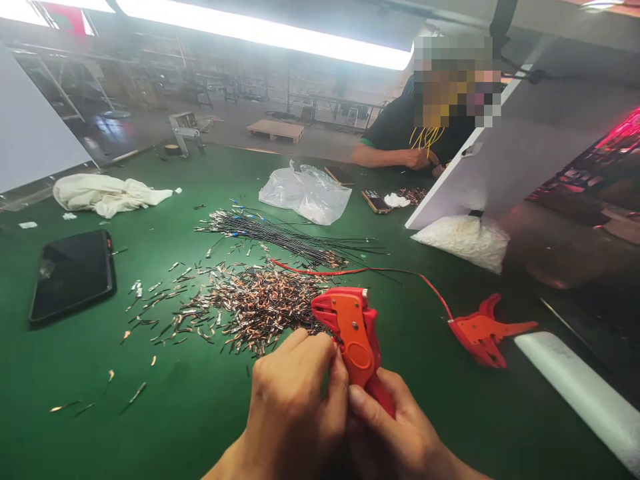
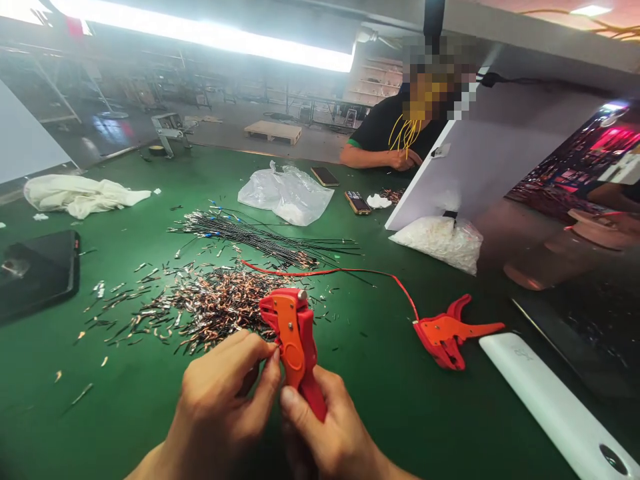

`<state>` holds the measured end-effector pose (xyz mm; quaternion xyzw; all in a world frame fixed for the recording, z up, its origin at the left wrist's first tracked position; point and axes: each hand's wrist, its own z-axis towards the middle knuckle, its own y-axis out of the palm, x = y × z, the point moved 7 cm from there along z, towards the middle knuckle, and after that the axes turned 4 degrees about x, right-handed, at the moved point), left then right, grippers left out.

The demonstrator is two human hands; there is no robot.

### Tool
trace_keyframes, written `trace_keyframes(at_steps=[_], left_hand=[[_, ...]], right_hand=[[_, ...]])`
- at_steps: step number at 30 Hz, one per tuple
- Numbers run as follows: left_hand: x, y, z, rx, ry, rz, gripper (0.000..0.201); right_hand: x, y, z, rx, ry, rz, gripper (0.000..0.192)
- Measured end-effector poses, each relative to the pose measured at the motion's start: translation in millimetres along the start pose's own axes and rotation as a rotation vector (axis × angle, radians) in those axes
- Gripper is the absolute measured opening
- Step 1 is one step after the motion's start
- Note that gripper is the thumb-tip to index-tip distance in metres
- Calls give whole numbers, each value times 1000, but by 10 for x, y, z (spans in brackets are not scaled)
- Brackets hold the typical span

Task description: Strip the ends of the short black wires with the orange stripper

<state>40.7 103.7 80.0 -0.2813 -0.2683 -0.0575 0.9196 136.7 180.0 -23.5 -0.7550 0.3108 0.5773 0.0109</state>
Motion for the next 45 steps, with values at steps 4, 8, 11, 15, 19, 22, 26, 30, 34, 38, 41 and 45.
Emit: trace_keyframes(at_steps=[4,8,11,15,19,22,26,30,34,38,41,45], left_hand=[[-43,28,-28,-29,-27,-27,23],[-113,-5,-3,-10,-45,-35,20],[-170,-56,37,23,-37,-31,17],[-150,-43,62,-2,47,-48,16],[0,88,7,-104,196,-64,17],[59,152,-46,-125,240,-44,16],[89,194,-102,-157,296,-43,17],[85,199,-116,-202,321,-57,18],[59,182,-72,-267,269,-140,16],[56,133,-7,-289,211,-205,16],[53,71,26,-301,158,-257,18],[-108,-162,82,-90,-112,-271,17]], right_hand=[[20,-1,-33,8,116,65,46],[-14,90,1,-149,146,232,42],[-135,115,46,-225,85,360,37],[-319,55,90,-185,-28,348,32],[-379,-32,106,-42,-28,300,27],[-379,-85,99,48,5,267,25],[-407,-126,107,78,-35,153,22],[-419,-146,131,53,-84,95,21],[-466,-109,118,-39,-149,84,18],[-489,-59,107,-110,-156,177,21],[-498,-17,118,-202,-156,293,22],[-436,90,92,-465,-9,539,31]])
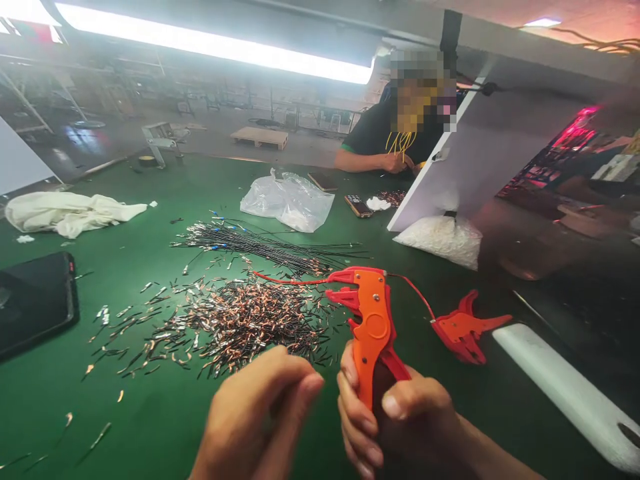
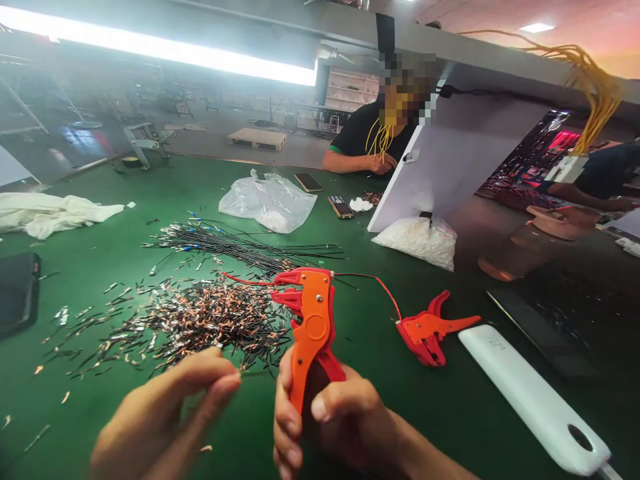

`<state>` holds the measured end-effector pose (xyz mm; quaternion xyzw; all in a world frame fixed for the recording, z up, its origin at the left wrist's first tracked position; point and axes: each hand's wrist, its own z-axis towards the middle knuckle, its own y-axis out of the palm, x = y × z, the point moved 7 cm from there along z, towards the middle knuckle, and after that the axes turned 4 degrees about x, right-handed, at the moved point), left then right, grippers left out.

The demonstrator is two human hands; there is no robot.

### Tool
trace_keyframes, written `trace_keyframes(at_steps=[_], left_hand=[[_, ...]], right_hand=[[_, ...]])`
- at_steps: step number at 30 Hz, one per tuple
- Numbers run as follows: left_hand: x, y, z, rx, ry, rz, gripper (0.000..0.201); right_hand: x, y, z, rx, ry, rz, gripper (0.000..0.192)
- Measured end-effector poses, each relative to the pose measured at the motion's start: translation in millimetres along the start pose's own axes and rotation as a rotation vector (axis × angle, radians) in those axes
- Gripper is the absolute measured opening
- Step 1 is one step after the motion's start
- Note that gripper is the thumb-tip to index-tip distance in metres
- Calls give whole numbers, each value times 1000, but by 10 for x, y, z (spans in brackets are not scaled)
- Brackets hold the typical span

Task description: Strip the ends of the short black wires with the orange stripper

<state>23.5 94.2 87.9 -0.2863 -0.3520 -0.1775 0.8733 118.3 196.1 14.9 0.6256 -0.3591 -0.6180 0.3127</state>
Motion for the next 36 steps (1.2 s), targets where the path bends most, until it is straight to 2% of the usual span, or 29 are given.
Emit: trace_keyframes(at_steps=[2,4,7,9,14,19,21,23,26,28,30,34,35,36], left_hand=[[-82,-174,-18,202,-164,-20,14],[-159,-274,-55,337,-306,-55,10],[-262,-275,-77,378,-444,-166,14],[-280,-204,-39,282,-435,-235,17],[-215,-2,54,-44,-322,-341,18],[-186,378,-130,-415,-349,-376,22],[-167,497,-229,-439,-322,-414,33],[-182,548,-285,-395,-301,-366,44],[-212,549,-287,-370,-311,-380,43],[-257,541,-275,-405,-384,-471,39],[-316,575,-305,-486,-497,-557,37],[-327,817,-529,-764,-706,-781,47],[-333,882,-594,-800,-792,-847,51],[-356,922,-623,-774,-859,-890,53]], right_hand=[[60,11,-18,-62,79,63,35],[103,8,-35,-89,111,71,37],[159,18,-47,-115,132,61,39],[180,15,-43,-100,133,47,41],[141,29,-3,-51,105,48,49],[-86,12,48,41,-71,15,50],[-164,21,45,83,-106,-65,52],[-223,27,27,156,-130,-208,54],[-202,57,-1,194,-85,-452,51],[-105,47,-11,163,-4,-501,47],[-30,-43,-20,189,40,-477,44],[-38,-268,-13,321,6,-413,47],[-27,-295,-7,339,40,-392,50],[-11,-306,-2,352,88,-375,52]])
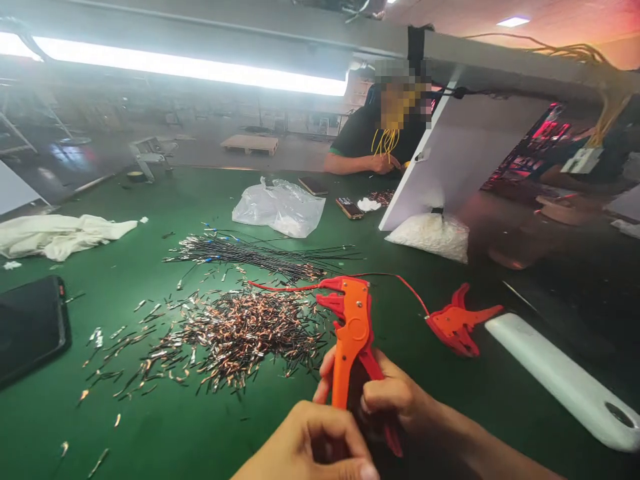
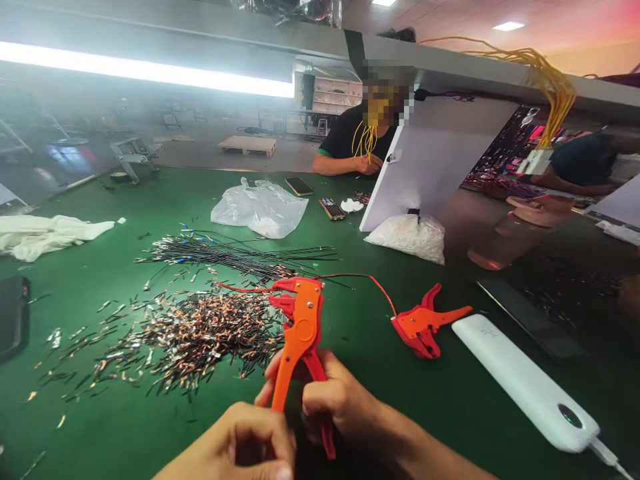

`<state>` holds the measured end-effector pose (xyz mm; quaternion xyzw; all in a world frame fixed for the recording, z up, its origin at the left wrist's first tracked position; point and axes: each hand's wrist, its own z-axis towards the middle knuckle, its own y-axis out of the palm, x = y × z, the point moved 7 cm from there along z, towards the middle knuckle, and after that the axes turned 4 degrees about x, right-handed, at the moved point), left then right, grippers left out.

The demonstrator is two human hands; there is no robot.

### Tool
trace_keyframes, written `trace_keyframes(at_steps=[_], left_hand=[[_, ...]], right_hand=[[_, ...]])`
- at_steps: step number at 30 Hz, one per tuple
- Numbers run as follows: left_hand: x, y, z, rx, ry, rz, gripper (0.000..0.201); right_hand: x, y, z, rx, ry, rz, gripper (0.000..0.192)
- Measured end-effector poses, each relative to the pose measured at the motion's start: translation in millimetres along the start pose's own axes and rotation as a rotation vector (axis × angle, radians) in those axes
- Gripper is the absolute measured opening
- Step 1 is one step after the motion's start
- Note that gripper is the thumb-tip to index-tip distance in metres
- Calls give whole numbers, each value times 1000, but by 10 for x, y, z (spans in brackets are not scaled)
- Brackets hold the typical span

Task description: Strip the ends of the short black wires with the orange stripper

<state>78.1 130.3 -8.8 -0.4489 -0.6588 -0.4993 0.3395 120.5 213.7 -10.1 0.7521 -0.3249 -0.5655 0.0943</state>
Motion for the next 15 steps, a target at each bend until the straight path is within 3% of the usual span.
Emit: trace_keyframes(at_steps=[2,7,12,15], left_hand=[[-25,23,40,5,0,-83,54],[90,50,35,-22,93,-145,49],[37,-5,-10,65,-15,-231,46],[62,-31,-23,89,41,-183,44]], right_hand=[[4,34,-2,-19,60,3,53],[-18,55,-18,-31,9,-11,47],[90,17,-14,-143,111,-84,59],[74,-35,-24,-102,129,-174,61]])
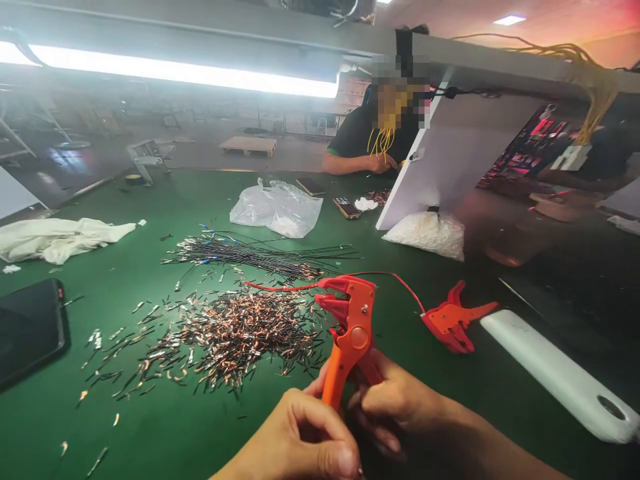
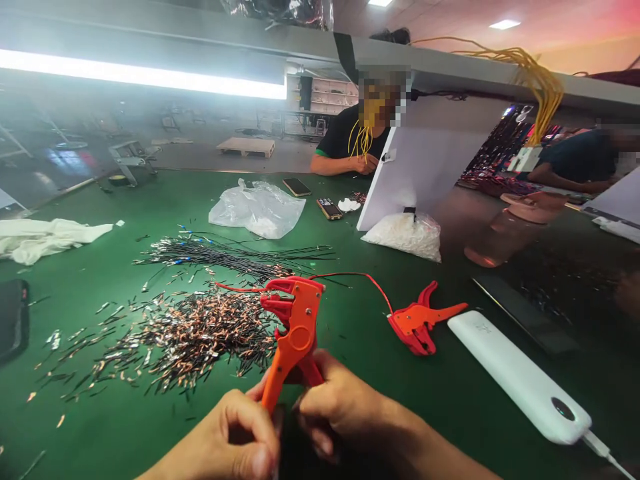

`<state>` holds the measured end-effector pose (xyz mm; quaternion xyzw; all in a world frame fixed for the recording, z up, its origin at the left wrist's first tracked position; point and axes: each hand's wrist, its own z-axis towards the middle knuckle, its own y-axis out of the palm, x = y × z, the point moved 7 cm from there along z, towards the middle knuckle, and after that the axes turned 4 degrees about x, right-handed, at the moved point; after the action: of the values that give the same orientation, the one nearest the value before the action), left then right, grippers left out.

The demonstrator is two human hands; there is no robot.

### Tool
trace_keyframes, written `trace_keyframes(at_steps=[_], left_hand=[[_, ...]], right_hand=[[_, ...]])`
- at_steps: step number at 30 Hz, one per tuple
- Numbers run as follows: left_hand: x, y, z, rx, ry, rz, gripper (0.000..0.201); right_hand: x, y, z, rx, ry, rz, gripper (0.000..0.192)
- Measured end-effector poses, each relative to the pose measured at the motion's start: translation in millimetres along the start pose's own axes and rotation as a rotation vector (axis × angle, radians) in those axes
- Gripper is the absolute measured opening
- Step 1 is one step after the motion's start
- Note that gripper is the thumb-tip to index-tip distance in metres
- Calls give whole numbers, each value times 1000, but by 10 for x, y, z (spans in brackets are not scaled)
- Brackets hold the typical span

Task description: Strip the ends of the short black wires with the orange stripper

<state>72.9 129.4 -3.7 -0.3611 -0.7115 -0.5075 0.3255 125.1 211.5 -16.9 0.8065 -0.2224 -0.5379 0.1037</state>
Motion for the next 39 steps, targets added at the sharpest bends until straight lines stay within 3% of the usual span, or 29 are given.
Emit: trace_keyframes(at_steps=[5,8,10,12,14,19,23,34,39], left_hand=[[250,-118,-20,62,118,112,48],[720,-376,-164,352,414,403,35],[1032,-520,-360,583,649,540,26],[1197,-580,-519,707,799,584,22],[1242,-594,-595,760,859,582,23],[1090,-627,-508,758,684,397,34],[1022,-635,-442,709,587,260,35],[900,-612,-368,583,399,-15,36],[797,-595,-304,524,304,-50,36]], right_hand=[[-233,26,-72,63,-143,27,52],[-387,72,-143,63,-282,101,57],[-366,146,-169,-12,-272,205,54],[-273,230,-173,-101,-221,282,45],[-149,278,-152,-147,-184,295,38],[140,304,-42,-157,-183,267,41],[286,318,2,-111,-123,258,29],[346,322,24,-202,-117,247,33],[310,344,29,-158,-137,243,41]])
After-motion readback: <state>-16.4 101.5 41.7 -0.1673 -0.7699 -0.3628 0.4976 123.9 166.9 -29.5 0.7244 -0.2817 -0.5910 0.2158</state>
